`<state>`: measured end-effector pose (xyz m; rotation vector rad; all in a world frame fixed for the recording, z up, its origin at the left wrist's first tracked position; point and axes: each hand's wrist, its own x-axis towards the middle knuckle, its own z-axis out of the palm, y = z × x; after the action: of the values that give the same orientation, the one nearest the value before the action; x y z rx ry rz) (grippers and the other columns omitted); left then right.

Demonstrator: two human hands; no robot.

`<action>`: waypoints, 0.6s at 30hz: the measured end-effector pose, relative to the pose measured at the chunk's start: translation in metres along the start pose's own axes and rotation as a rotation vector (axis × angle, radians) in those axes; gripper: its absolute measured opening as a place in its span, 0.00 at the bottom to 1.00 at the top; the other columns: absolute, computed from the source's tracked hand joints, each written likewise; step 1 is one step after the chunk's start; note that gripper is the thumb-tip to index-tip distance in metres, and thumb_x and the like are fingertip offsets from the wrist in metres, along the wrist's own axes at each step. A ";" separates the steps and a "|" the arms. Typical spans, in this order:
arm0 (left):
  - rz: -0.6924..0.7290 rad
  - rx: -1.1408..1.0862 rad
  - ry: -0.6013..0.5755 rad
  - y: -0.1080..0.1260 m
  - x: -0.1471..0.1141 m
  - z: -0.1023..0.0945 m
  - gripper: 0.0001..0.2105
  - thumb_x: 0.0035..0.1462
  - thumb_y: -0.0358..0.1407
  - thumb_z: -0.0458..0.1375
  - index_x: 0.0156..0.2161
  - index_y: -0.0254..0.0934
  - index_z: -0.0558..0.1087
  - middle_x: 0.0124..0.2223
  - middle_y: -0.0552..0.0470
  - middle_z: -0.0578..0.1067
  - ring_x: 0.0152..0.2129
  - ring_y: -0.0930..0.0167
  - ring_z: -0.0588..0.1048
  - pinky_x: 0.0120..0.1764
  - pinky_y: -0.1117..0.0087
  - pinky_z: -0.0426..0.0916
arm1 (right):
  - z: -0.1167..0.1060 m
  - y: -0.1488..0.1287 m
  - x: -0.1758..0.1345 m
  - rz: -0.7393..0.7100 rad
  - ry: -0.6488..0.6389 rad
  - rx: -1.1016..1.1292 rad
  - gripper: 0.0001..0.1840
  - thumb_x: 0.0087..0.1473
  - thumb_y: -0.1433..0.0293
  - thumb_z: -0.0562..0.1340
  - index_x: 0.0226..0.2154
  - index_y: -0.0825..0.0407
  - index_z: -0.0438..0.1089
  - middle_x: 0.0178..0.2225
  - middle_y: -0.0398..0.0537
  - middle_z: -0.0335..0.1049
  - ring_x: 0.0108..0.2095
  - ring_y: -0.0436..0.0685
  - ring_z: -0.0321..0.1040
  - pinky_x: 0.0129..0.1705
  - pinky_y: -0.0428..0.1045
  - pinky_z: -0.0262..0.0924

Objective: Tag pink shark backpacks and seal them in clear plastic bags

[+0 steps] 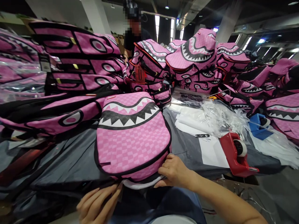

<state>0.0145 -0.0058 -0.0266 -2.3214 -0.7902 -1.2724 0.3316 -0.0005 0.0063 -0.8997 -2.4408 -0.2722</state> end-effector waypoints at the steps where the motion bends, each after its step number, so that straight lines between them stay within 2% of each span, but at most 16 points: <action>1: -0.044 -0.041 -0.003 0.007 0.009 -0.002 0.22 0.53 0.17 0.65 0.49 0.42 0.76 0.42 0.49 0.79 0.37 0.68 0.78 0.47 0.62 0.74 | 0.002 0.000 0.000 -0.020 0.002 -0.026 0.30 0.65 0.45 0.56 0.23 0.50 0.63 0.17 0.39 0.65 0.20 0.51 0.59 0.34 0.52 0.50; 4: -0.102 -0.231 -0.161 0.033 0.044 0.004 0.20 0.64 0.23 0.55 0.59 0.40 0.70 0.48 0.45 0.79 0.46 0.67 0.79 0.50 0.66 0.75 | 0.002 0.000 0.002 -0.101 0.032 -0.127 0.26 0.67 0.52 0.56 0.24 0.50 0.64 0.17 0.39 0.64 0.20 0.51 0.58 0.32 0.52 0.50; 6: -0.088 -0.306 -0.306 0.048 0.068 0.020 0.18 0.67 0.27 0.50 0.60 0.36 0.68 0.47 0.45 0.81 0.43 0.69 0.81 0.45 0.73 0.76 | -0.001 0.001 0.003 -0.158 0.052 -0.184 0.21 0.69 0.59 0.55 0.25 0.50 0.65 0.17 0.39 0.63 0.20 0.51 0.57 0.31 0.52 0.49; 9: -0.002 -0.400 -0.518 0.053 0.090 0.046 0.17 0.63 0.26 0.47 0.50 0.37 0.74 0.43 0.47 0.83 0.34 0.68 0.81 0.38 0.73 0.76 | -0.006 0.000 0.003 -0.187 0.062 -0.213 0.15 0.68 0.69 0.53 0.28 0.50 0.65 0.17 0.37 0.61 0.18 0.51 0.56 0.30 0.51 0.51; 11: 0.117 -0.499 -0.620 0.048 0.095 0.058 0.18 0.58 0.26 0.46 0.44 0.40 0.77 0.41 0.49 0.83 0.34 0.66 0.81 0.39 0.69 0.76 | -0.006 0.000 0.002 -0.155 0.063 -0.202 0.13 0.66 0.71 0.52 0.30 0.51 0.65 0.17 0.37 0.62 0.18 0.51 0.57 0.30 0.51 0.52; 12: 0.127 -0.570 -0.661 0.044 0.097 0.061 0.18 0.57 0.27 0.46 0.42 0.42 0.78 0.40 0.51 0.83 0.35 0.66 0.81 0.40 0.68 0.77 | -0.004 0.000 0.001 -0.130 0.054 -0.192 0.12 0.66 0.71 0.52 0.31 0.52 0.65 0.17 0.37 0.63 0.18 0.50 0.58 0.31 0.50 0.53; 15: -0.087 -0.759 -0.833 0.036 0.098 0.060 0.17 0.61 0.31 0.48 0.43 0.44 0.80 0.38 0.53 0.83 0.34 0.66 0.81 0.40 0.68 0.77 | 0.005 0.000 0.001 -0.064 -0.046 -0.148 0.08 0.65 0.69 0.54 0.34 0.52 0.65 0.18 0.37 0.65 0.20 0.50 0.62 0.32 0.50 0.55; 18: -0.256 -0.810 -0.939 0.036 0.099 0.052 0.16 0.68 0.34 0.47 0.44 0.43 0.80 0.35 0.56 0.83 0.25 0.71 0.80 0.31 0.74 0.77 | 0.004 -0.004 0.003 0.006 -0.120 -0.023 0.09 0.63 0.63 0.60 0.39 0.52 0.65 0.23 0.40 0.69 0.25 0.52 0.69 0.36 0.49 0.60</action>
<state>0.1138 0.0249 0.0287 -3.6688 -0.9634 -0.5353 0.3255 -0.0007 0.0038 -0.9577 -2.5488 -0.2511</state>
